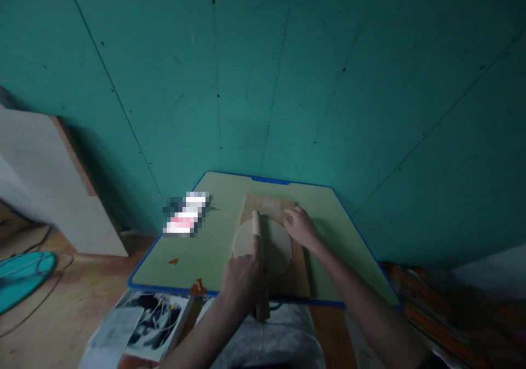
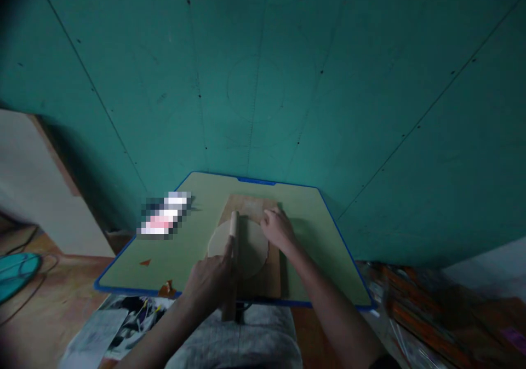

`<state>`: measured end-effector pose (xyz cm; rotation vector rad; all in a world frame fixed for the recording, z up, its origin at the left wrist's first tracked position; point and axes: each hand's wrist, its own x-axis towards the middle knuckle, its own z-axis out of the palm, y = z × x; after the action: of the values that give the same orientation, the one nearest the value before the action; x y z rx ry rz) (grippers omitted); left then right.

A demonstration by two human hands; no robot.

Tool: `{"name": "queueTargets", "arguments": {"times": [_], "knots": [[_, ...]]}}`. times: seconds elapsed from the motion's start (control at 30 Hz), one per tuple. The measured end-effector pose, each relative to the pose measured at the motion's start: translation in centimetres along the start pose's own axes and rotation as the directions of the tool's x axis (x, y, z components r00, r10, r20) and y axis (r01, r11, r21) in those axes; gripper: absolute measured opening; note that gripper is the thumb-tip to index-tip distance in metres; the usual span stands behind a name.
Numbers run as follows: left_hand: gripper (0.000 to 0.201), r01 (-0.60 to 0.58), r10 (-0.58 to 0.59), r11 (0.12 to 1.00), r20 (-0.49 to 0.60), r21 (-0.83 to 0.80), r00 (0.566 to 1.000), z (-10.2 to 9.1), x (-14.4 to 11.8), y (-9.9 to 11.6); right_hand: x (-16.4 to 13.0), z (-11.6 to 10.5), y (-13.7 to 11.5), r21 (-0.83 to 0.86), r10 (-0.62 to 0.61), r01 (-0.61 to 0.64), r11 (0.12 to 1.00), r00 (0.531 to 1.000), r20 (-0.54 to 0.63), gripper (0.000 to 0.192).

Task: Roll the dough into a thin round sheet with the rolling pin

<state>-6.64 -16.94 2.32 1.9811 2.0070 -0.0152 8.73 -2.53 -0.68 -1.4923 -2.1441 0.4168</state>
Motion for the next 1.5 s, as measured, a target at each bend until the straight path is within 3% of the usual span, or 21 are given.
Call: {"name": "queueTargets", "arguments": {"times": [0.1, 0.23, 0.33, 0.53, 0.77, 0.9, 1.0, 1.1, 1.2, 1.37, 1.5], "knots": [[0.068, 0.059, -0.059, 0.997, 0.010, -0.054, 0.998, -0.2, 0.0, -2.0, -2.1, 0.2, -0.2, -0.097, 0.009, -0.006, 0.995, 1.000, 0.026, 0.015], [0.062, 0.186, -0.211, 0.944, -0.065, -0.271, 0.975, 0.1, -0.1, -6.3, -3.2, 1.0, -1.8, -0.237, 0.004, 0.007, 0.971, 0.999, 0.048, 0.015], [0.056, 0.208, -0.267, 0.898, -0.104, -0.388, 0.958, 0.6, -0.2, -8.4, -2.9, 1.2, -2.2, -0.169, 0.060, -0.054, 0.984, 0.998, 0.029, 0.011], [0.058, 0.106, -0.204, 0.869, -0.155, -0.483, 0.967, 1.6, -0.1, -8.5, -1.4, 1.1, -1.6, -0.017, 0.153, -0.152, 0.988, 0.988, 0.037, 0.009], [0.066, 0.004, -0.199, 0.800, -0.259, -0.601, 0.945, 2.4, -0.1, -9.4, -0.7, 1.1, -0.1, 0.090, 0.114, -0.124, 0.988, 0.987, 0.110, 0.013], [0.066, -0.005, -0.211, 0.793, -0.282, -0.609, 0.936, 2.6, -0.3, -9.5, -2.1, -0.3, 1.1, 0.077, 0.132, -0.142, 0.987, 0.984, 0.117, 0.015], [0.066, -0.019, -0.202, 0.785, -0.285, -0.620, 0.937, 2.5, -0.5, -9.4, -4.3, -1.0, 1.7, 0.004, 0.051, -0.051, 0.999, 0.998, 0.034, 0.031], [0.063, -0.053, -0.173, 0.796, -0.310, -0.603, 0.935, 2.0, -0.9, -8.7, -6.3, -0.6, 2.2, -0.019, -0.151, 0.153, 0.988, 0.987, 0.063, 0.043], [0.054, -0.085, -0.089, 0.858, -0.309, -0.507, 0.947, 1.1, -1.3, -6.6, -7.0, -0.4, 2.9, 0.014, -0.225, 0.226, 0.974, 0.966, 0.128, 0.046], [0.053, -0.139, 0.087, 0.959, -0.212, -0.247, 0.973, 0.5, 0.1, -0.3, -4.0, -1.1, 3.5, 0.108, -0.151, 0.150, 0.983, 0.989, -0.003, 0.046], [0.044, -0.178, 0.149, 0.972, -0.183, -0.152, 0.972, 0.9, 2.4, 3.7, -0.4, 0.2, 2.1, 0.134, -0.044, 0.034, 0.990, 0.997, 0.070, 0.046]]}}
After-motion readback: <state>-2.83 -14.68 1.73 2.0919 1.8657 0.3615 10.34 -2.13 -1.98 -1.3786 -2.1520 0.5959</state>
